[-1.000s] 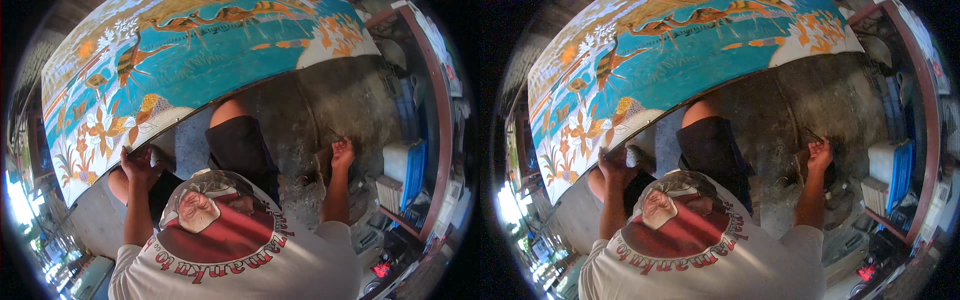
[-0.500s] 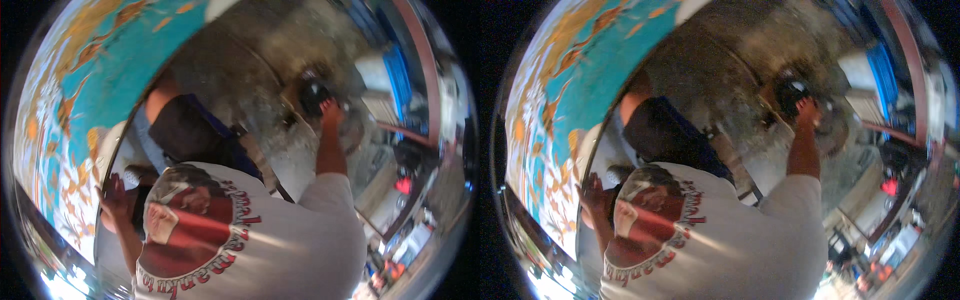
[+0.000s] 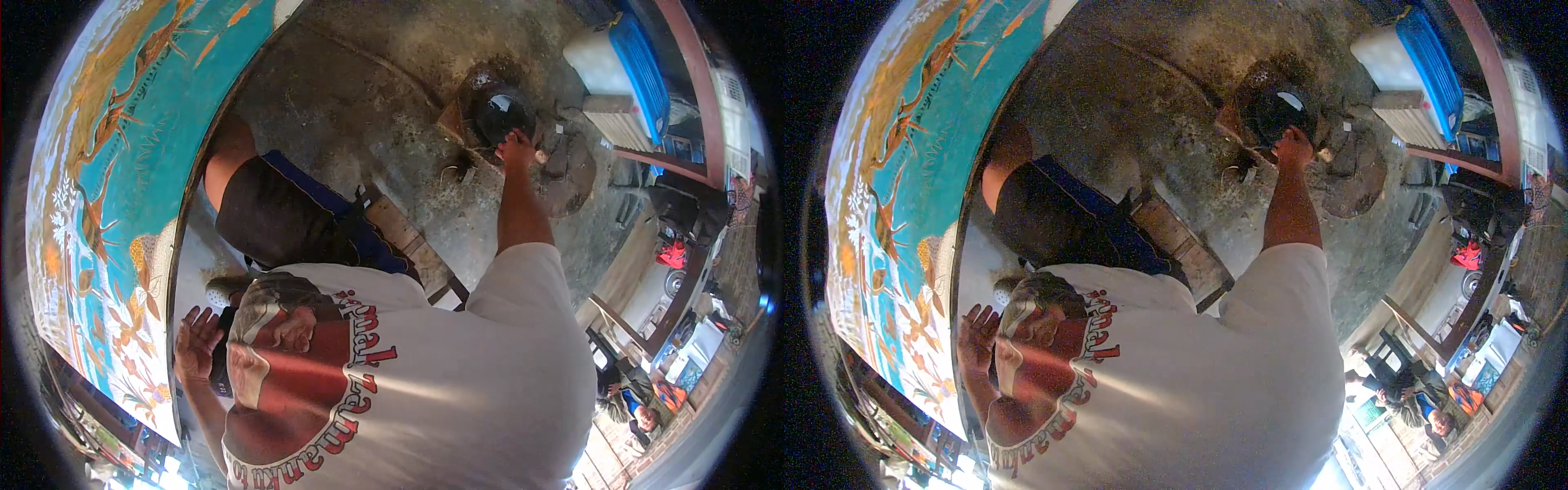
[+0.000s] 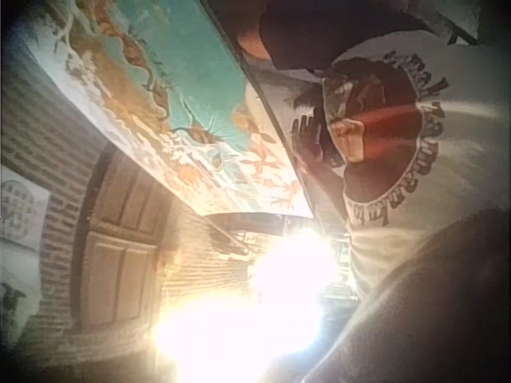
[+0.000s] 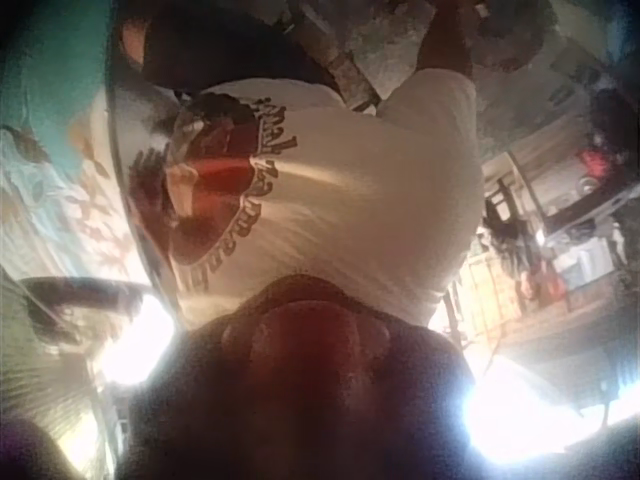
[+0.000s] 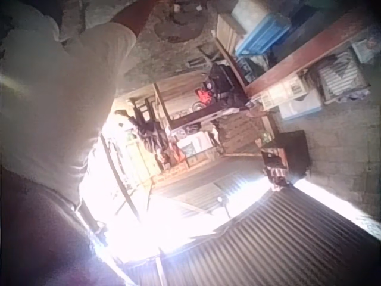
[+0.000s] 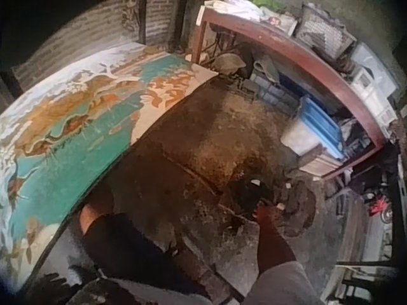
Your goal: Apply wax or paint to batik fabric using a small brush.
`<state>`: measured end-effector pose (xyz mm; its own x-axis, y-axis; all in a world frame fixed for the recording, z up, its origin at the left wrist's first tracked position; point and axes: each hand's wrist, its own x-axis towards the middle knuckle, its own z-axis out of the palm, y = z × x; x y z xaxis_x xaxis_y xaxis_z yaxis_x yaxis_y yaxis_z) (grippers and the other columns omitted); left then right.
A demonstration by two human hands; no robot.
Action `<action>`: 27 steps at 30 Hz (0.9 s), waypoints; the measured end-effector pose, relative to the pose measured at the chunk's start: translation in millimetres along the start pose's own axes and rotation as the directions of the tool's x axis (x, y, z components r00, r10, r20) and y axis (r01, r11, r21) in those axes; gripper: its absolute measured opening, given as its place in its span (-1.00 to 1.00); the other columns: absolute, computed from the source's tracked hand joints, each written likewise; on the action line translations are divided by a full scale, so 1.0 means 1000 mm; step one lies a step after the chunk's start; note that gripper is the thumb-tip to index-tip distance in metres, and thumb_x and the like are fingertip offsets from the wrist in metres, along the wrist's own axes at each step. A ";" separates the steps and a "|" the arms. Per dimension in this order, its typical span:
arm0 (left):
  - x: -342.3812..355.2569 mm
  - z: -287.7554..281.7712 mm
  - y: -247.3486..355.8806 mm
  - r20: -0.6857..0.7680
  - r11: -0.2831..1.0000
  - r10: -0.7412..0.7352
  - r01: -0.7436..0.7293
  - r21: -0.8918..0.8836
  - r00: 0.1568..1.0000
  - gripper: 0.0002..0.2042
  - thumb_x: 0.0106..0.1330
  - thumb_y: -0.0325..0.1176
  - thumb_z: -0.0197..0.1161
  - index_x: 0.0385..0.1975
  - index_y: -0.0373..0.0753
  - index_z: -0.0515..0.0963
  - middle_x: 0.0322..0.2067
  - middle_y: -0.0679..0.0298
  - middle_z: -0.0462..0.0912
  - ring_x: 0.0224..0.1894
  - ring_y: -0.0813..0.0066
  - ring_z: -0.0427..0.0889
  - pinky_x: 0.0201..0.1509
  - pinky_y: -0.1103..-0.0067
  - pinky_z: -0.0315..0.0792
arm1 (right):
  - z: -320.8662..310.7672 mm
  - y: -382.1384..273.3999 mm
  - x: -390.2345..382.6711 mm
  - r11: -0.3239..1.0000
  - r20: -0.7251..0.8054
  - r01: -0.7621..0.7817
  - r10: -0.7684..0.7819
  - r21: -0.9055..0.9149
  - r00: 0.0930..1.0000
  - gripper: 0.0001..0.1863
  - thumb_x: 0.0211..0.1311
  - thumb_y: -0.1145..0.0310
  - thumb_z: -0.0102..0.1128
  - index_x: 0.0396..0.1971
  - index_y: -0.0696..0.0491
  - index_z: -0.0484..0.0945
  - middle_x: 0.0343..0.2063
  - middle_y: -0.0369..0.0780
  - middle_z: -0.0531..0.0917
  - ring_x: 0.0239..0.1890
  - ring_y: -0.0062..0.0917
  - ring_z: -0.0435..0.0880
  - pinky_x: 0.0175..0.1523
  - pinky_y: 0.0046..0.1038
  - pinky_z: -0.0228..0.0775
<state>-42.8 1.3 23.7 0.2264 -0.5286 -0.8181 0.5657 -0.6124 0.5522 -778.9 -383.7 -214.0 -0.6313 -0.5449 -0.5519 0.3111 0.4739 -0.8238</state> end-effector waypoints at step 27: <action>-0.052 -0.041 -0.004 -0.072 0.117 0.720 -0.019 0.993 0.691 -0.77 0.27 -0.36 0.35 -0.16 -0.37 0.63 -0.14 0.01 0.73 -0.01 0.06 0.73 0.11 0.33 0.56 | 0.223 -0.015 -0.167 0.800 0.899 -0.540 0.000 0.262 0.437 -0.72 0.46 0.24 0.24 0.03 0.06 0.61 -0.30 -0.24 0.69 -0.32 -0.46 0.63 0.05 -0.25 0.56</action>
<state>-24.4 54.9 57.8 0.6202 -0.7637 -0.1789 -0.7255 -0.6453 0.2393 -519.5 -453.6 -138.4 0.3630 -0.8605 -0.3575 0.7760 0.4915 -0.3953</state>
